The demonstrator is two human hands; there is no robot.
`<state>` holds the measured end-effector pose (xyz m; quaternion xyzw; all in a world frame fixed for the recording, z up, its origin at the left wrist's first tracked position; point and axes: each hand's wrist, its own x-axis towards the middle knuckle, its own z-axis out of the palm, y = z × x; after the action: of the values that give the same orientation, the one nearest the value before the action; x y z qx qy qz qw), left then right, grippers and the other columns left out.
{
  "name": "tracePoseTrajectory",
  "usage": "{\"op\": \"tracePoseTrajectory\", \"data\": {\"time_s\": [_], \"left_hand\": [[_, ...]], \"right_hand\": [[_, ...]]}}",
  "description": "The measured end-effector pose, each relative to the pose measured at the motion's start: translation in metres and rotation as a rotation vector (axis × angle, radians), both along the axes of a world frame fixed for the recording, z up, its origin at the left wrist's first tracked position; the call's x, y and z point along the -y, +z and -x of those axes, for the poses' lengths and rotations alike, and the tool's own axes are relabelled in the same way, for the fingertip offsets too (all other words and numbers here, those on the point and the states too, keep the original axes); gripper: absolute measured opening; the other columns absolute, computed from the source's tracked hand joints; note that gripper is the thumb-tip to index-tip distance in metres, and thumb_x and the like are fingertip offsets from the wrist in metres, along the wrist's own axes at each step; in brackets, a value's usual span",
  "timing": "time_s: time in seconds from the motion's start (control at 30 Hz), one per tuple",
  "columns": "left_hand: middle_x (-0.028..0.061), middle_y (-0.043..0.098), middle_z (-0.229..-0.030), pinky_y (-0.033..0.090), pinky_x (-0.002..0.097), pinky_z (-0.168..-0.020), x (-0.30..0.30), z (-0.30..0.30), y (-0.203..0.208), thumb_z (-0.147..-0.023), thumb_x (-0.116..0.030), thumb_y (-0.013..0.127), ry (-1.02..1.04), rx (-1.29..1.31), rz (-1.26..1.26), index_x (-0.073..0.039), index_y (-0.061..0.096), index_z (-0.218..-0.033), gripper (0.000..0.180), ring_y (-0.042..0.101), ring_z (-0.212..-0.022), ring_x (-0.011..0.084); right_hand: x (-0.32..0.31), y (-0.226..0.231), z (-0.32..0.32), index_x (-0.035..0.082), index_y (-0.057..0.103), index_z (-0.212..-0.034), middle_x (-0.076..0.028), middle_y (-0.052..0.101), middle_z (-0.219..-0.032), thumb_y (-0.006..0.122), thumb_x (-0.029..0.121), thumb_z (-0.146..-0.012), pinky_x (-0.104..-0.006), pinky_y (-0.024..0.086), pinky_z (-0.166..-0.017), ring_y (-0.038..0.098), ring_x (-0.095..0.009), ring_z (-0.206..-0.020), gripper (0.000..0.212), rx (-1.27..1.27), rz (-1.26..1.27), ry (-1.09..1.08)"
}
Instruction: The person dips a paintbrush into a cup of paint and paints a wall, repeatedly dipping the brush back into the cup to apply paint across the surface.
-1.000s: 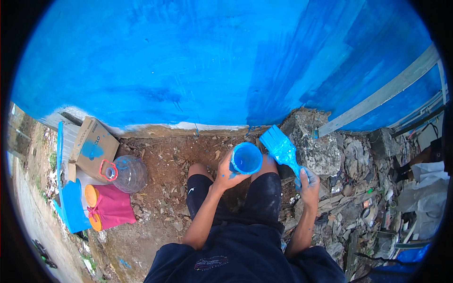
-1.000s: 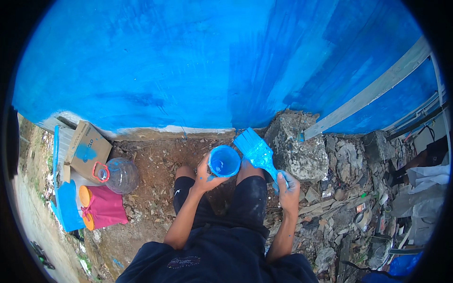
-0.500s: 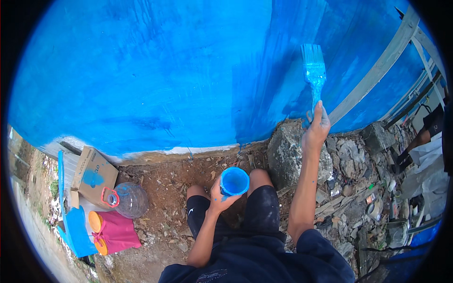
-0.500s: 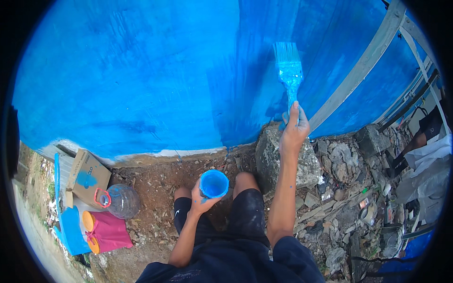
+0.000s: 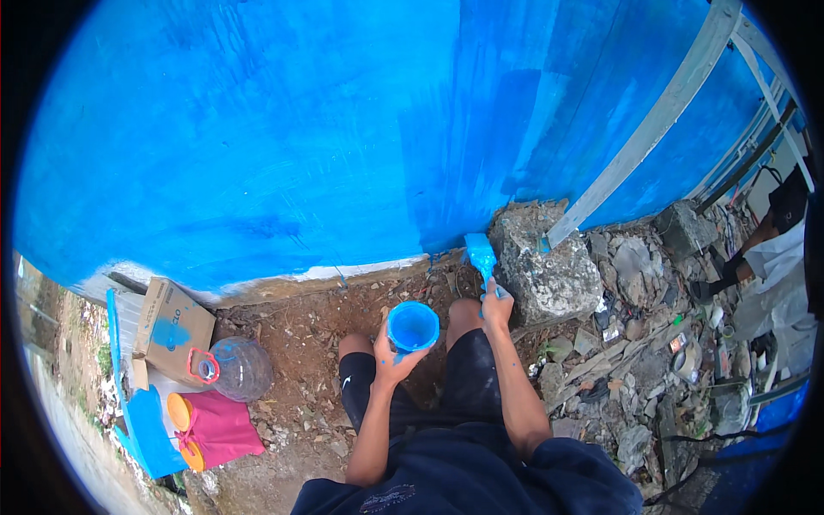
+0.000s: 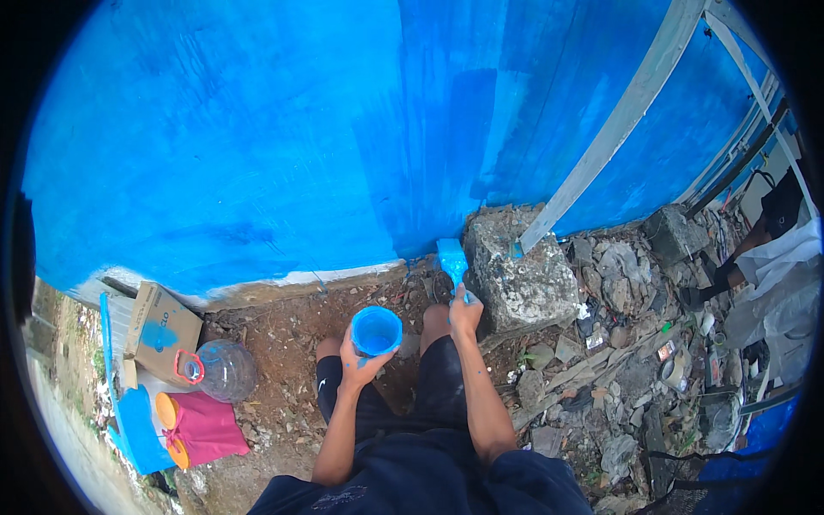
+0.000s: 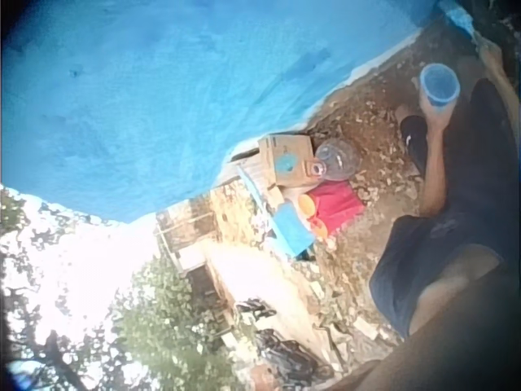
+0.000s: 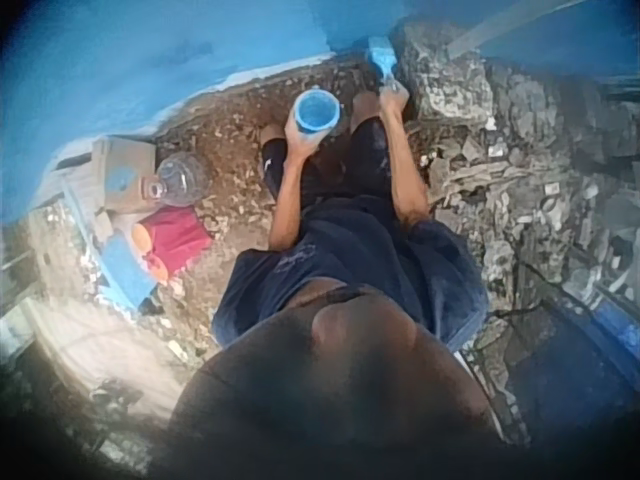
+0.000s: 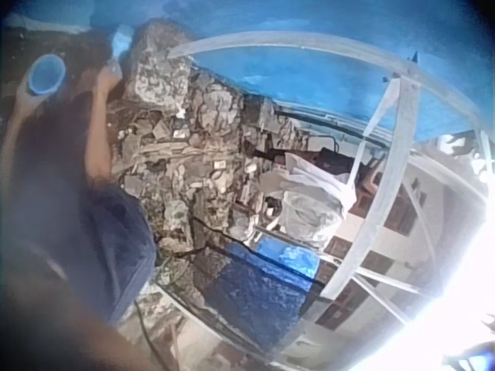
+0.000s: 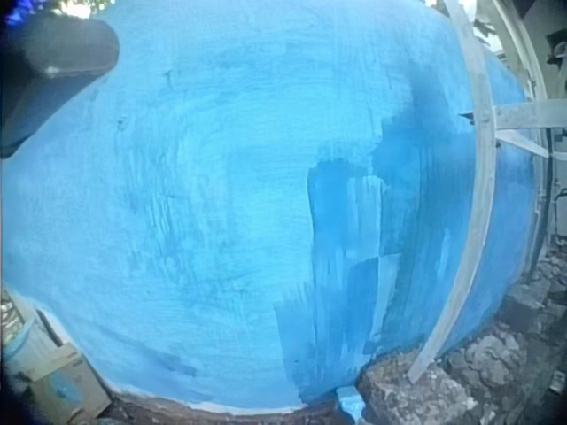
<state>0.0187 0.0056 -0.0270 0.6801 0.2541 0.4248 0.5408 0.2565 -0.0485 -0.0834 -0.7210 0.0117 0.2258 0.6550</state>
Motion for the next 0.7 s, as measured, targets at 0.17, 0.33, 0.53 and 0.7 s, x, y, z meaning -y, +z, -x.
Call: {"op": "tracePoseTrajectory", "data": {"time_s": [0.17, 0.33, 0.53, 0.7], "left_hand": [[0.0117, 0.068, -0.114, 0.055, 0.0350, -0.089, 0.005, 0.008, -0.003, -0.070, -0.010, 0.090, 0.021, -0.012, 0.029, 0.002, 0.057, -0.126, 0.066, 0.068, -0.101, 0.0199], [0.0119, 0.068, -0.115, 0.055, 0.0351, -0.089, 0.005, 0.022, -0.013, -0.069, -0.009, 0.091, 0.075, -0.008, 0.048, 0.002, 0.057, -0.126, 0.067, 0.068, -0.102, 0.0201], [0.0116, 0.068, -0.114, 0.055, 0.0352, -0.090, 0.008, 0.012, 0.001, -0.070, -0.008, 0.090, 0.040, 0.034, 0.044, 0.002, 0.057, -0.126, 0.065, 0.068, -0.102, 0.0199], [0.0118, 0.068, -0.113, 0.055, 0.0354, -0.090, 0.011, 0.007, 0.010, -0.071, -0.008, 0.089, 0.019, 0.047, 0.007, 0.001, 0.058, -0.126, 0.064, 0.068, -0.102, 0.0199]], "right_hand": [[-0.016, 0.009, -0.009, -0.005, 0.068, -0.084, -0.003, 0.057, -0.061, 0.058, 0.032, -0.101, -0.0336, 0.036, -0.045, 0.049, -0.010, -0.049, 0.042, 0.000, 0.112, 0.016], [-0.023, 0.114, -0.005, -0.007, 0.068, -0.091, -0.002, 0.056, -0.063, 0.056, 0.031, -0.103, -0.0332, 0.040, -0.054, 0.048, -0.010, -0.056, 0.042, 0.270, -0.062, -0.018], [-0.009, 0.199, -0.017, -0.003, 0.068, -0.100, 0.004, 0.049, -0.068, 0.055, 0.036, -0.104, -0.0271, 0.031, -0.048, 0.041, -0.005, -0.056, 0.041, 0.556, -0.317, -0.067], [-0.022, 0.127, -0.037, -0.002, 0.068, -0.091, 0.002, 0.050, -0.062, 0.054, 0.033, -0.104, -0.0281, 0.034, -0.052, 0.042, -0.006, -0.057, 0.040, 0.326, -0.228, 0.037]]}}
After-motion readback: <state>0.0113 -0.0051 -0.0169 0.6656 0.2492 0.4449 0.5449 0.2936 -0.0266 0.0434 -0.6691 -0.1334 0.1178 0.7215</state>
